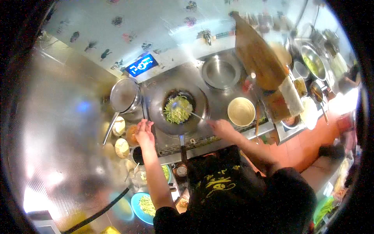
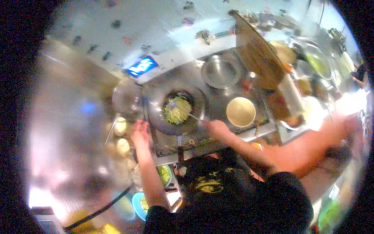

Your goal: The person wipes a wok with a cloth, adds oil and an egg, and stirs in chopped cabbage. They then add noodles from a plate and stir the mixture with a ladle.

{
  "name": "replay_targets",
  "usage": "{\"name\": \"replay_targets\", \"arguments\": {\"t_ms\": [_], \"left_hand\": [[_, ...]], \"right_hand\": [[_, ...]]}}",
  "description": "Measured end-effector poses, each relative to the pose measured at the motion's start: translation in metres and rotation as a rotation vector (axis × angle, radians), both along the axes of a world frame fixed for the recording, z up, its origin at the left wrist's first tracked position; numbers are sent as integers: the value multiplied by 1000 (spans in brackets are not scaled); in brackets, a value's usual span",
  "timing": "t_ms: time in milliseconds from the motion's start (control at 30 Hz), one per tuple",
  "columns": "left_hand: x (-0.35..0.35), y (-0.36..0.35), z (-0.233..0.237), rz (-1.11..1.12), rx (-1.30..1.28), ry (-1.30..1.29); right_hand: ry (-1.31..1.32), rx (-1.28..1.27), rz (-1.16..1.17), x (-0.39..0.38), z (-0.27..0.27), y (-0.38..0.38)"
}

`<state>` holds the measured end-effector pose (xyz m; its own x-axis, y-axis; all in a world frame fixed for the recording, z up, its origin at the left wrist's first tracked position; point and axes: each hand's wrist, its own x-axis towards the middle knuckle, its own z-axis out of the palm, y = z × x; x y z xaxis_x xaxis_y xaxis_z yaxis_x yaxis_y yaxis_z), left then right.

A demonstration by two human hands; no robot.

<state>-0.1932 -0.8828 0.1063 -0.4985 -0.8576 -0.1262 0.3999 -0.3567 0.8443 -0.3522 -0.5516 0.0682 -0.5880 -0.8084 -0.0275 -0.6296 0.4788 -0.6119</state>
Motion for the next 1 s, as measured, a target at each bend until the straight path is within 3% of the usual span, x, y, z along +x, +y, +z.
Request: {"name": "replay_targets", "arguments": {"t_ms": [100, 233, 267, 367, 500, 600, 667, 767, 867, 933, 1000], "left_hand": [[16, 24, 16, 31, -6, -10], [60, 31, -3, -118, -179, 60], [70, 40, 2, -150, -112, 71], [100, 40, -51, -184, -212, -305], [135, 56, -59, -164, -88, -311], [169, 67, -65, -183, 40, -301], [181, 62, -75, -230, 170, -231], [186, 66, -76, -228, 203, -201], [201, 49, -90, -385, -5, -337], [201, 47, -91, -338, 105, -304], [201, 42, -90, -346, 159, -277]], "right_hand": [[88, 143, 49, 3, -16, -9], [107, 258, 140, 13, -19, -12], [98, 281, 148, 18, -18, -19], [134, 319, 86, 21, -37, -54], [32, 408, 40, 45, 4, -47], [165, 358, 139, 66, 10, -48], [77, 399, 62, 65, 17, -83], [12, 430, -54, 60, 13, -97], [54, 418, -36, 75, 1, -78], [76, 387, 0, 89, 18, -69], [9, 376, -72, 85, 0, -88]]}}
